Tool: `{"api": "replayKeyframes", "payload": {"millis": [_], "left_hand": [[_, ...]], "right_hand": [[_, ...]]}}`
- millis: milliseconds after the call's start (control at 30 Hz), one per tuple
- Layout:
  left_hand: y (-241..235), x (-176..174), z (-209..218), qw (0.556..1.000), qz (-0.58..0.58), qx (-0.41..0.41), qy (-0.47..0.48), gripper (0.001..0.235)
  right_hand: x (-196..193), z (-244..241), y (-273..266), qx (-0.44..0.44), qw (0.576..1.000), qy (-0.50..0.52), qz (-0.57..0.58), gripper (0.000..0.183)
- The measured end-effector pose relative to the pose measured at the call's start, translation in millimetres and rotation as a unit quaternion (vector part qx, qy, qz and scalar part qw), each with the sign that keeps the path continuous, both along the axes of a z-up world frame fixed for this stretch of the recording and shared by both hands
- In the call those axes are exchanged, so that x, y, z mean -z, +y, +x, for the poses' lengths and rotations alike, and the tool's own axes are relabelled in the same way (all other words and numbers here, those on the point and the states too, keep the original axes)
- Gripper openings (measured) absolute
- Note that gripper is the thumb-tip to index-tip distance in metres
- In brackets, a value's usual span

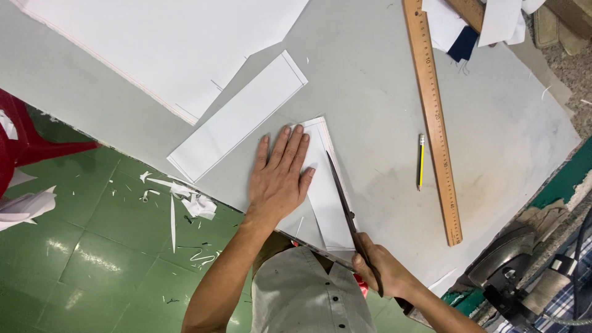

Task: Marking fabric with a pencil and ruler and cutting it with tailoring shears on a workbench.

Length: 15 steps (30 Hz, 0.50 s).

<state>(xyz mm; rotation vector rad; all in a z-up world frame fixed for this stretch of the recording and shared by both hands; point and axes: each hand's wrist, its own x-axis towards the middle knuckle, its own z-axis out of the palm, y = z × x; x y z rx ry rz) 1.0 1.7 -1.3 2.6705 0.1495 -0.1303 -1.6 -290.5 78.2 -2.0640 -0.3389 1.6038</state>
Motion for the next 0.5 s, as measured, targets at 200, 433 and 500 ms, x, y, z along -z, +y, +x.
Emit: {"api": "replayKeyframes", "payload": {"millis": [200, 433, 500], "left_hand": [[0, 3, -1, 1.0, -0.001, 0.003, 0.005, 0.064], [1, 3, -1, 1.0, 0.006, 0.003, 0.005, 0.064], [1, 4, -1, 1.0, 0.003, 0.001, 0.001, 0.063]], "right_hand": [[-5, 19, 32, -0.016, 0.999, -0.02, -0.03, 0.086], [0, 18, 35, -0.02, 0.997, -0.022, -0.067, 0.082], [-4, 21, 39, -0.02, 0.998, -0.05, -0.036, 0.082]]}}
